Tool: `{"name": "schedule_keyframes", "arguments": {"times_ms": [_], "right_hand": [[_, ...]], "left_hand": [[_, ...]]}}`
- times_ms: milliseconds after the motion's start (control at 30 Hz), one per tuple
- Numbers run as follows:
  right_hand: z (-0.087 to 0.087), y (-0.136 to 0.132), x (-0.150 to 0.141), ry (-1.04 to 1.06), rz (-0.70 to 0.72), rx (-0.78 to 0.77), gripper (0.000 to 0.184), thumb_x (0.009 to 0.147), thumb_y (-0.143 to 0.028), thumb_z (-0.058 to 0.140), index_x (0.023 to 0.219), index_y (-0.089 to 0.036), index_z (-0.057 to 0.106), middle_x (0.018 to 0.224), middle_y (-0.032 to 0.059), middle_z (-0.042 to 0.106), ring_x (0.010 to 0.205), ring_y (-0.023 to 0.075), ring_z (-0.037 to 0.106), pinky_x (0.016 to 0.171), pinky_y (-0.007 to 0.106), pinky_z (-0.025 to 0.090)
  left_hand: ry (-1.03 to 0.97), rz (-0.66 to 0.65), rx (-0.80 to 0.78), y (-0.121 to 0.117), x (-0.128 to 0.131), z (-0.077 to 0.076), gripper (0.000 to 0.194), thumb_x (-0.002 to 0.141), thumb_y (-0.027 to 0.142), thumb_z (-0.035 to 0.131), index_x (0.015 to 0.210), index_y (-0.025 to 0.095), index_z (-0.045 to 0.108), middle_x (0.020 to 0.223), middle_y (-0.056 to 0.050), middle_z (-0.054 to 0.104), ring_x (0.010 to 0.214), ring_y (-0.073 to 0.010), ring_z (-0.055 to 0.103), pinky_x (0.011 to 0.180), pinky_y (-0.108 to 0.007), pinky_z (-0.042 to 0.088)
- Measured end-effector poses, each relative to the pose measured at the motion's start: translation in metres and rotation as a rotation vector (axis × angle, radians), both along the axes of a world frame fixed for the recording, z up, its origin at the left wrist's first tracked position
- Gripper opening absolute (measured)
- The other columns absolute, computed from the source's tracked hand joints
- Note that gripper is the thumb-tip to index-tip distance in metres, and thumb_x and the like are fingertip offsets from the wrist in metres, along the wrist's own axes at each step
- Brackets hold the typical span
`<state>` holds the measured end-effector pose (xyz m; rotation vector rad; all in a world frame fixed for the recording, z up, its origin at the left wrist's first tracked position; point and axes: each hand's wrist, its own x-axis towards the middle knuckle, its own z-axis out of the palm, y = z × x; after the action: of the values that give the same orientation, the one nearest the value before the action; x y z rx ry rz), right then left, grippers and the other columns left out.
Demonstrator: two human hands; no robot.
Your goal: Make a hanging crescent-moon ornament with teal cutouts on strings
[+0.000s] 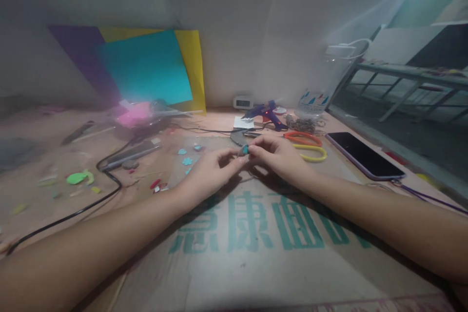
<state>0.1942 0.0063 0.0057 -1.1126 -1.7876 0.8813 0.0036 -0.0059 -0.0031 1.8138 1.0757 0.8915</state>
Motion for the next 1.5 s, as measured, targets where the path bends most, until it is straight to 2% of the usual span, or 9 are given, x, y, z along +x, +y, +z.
{"name": "schedule_keyframes", "arguments": {"times_ms": [100, 200, 367, 567, 833, 967, 1133, 1333, 1500], "right_hand": [[0.001, -0.001, 0.0, -0.024, -0.028, 0.029, 0.017, 0.084, -0.034, 0.06, 0.082, -0.017, 0.063, 0.077, 0.0011, 0.067, 0.071, 0.0149, 0.063, 0.068, 0.028, 0.048], [0.002, -0.002, 0.0, -0.088, -0.067, 0.083, 0.015, 0.084, -0.031, 0.06, 0.082, -0.017, 0.065, 0.081, 0.0016, 0.068, 0.074, 0.0155, 0.062, 0.07, 0.029, 0.048], [0.004, -0.007, -0.002, -0.149, -0.076, 0.133, 0.014, 0.084, -0.031, 0.059, 0.083, -0.018, 0.065, 0.08, 0.0017, 0.068, 0.074, 0.0153, 0.061, 0.07, 0.028, 0.046], [0.007, -0.013, -0.007, -0.085, -0.031, 0.033, 0.015, 0.084, -0.032, 0.059, 0.083, -0.018, 0.062, 0.078, -0.0003, 0.066, 0.063, 0.0114, 0.059, 0.06, 0.024, 0.045], [0.001, -0.01, -0.004, 0.032, 0.074, -0.011, 0.026, 0.088, -0.043, 0.056, 0.085, -0.018, 0.061, 0.077, 0.0004, 0.065, 0.07, 0.013, 0.062, 0.063, 0.024, 0.048], [0.002, -0.01, -0.005, 0.079, 0.102, -0.073, 0.022, 0.085, -0.039, 0.06, 0.089, -0.017, 0.064, 0.079, 0.0017, 0.067, 0.072, 0.0141, 0.064, 0.066, 0.026, 0.05], [0.002, -0.01, -0.006, 0.077, 0.091, -0.124, 0.018, 0.082, -0.035, 0.062, 0.087, -0.017, 0.063, 0.072, 0.0002, 0.065, 0.064, 0.0134, 0.062, 0.061, 0.025, 0.049], [0.0, -0.008, -0.005, 0.056, 0.072, -0.069, 0.02, 0.085, -0.037, 0.06, 0.084, -0.017, 0.06, 0.069, -0.0004, 0.064, 0.063, 0.0121, 0.06, 0.06, 0.024, 0.047], [0.0, -0.008, -0.004, 0.073, 0.064, -0.074, 0.023, 0.086, -0.04, 0.059, 0.083, -0.017, 0.058, 0.068, 0.0001, 0.065, 0.061, 0.0122, 0.061, 0.059, 0.024, 0.047]], "left_hand": [[-0.19, 0.021, -0.103, 0.004, 0.001, -0.005, 0.044, 0.086, 0.049, 0.057, 0.114, 0.015, 0.06, 0.082, -0.005, 0.068, 0.065, -0.014, 0.061, 0.056, -0.023, 0.045], [-0.279, 0.017, -0.146, 0.007, 0.002, -0.008, 0.045, 0.086, 0.052, 0.056, 0.112, 0.015, 0.06, 0.085, -0.006, 0.067, 0.064, -0.0124, 0.06, 0.056, -0.022, 0.046], [-0.087, 0.002, -0.079, 0.002, 0.001, -0.003, 0.038, 0.083, 0.047, 0.061, 0.103, 0.015, 0.065, 0.072, -0.002, 0.062, 0.057, -0.0114, 0.053, 0.05, -0.021, 0.04], [0.032, 0.026, 0.057, 0.0, 0.001, 0.001, 0.025, 0.086, 0.038, 0.055, 0.077, 0.016, 0.063, 0.067, 0.001, 0.059, 0.061, -0.0125, 0.051, 0.054, -0.022, 0.036], [0.035, 0.064, 0.048, 0.001, 0.002, -0.001, 0.022, 0.084, 0.035, 0.055, 0.071, 0.017, 0.053, 0.06, 0.004, 0.05, 0.053, -0.01, 0.043, 0.05, -0.021, 0.032], [0.096, 0.056, 0.082, -0.001, 0.002, -0.002, 0.022, 0.085, 0.035, 0.053, 0.072, 0.017, 0.054, 0.061, 0.003, 0.051, 0.054, -0.0105, 0.046, 0.051, -0.021, 0.032], [0.091, 0.042, 0.095, -0.002, 0.002, -0.002, 0.019, 0.085, 0.033, 0.053, 0.072, 0.018, 0.055, 0.06, 0.004, 0.053, 0.054, -0.011, 0.047, 0.051, -0.022, 0.034], [0.009, 0.02, 0.06, -0.001, 0.001, -0.001, 0.024, 0.089, 0.039, 0.05, 0.09, 0.017, 0.061, 0.073, 0.001, 0.058, 0.061, -0.0119, 0.049, 0.056, -0.023, 0.036], [-0.002, 0.095, 0.111, 0.002, -0.001, -0.004, 0.034, 0.094, 0.041, 0.042, 0.071, 0.018, 0.049, 0.064, 0.003, 0.048, 0.06, -0.0121, 0.044, 0.055, -0.024, 0.033]]}}
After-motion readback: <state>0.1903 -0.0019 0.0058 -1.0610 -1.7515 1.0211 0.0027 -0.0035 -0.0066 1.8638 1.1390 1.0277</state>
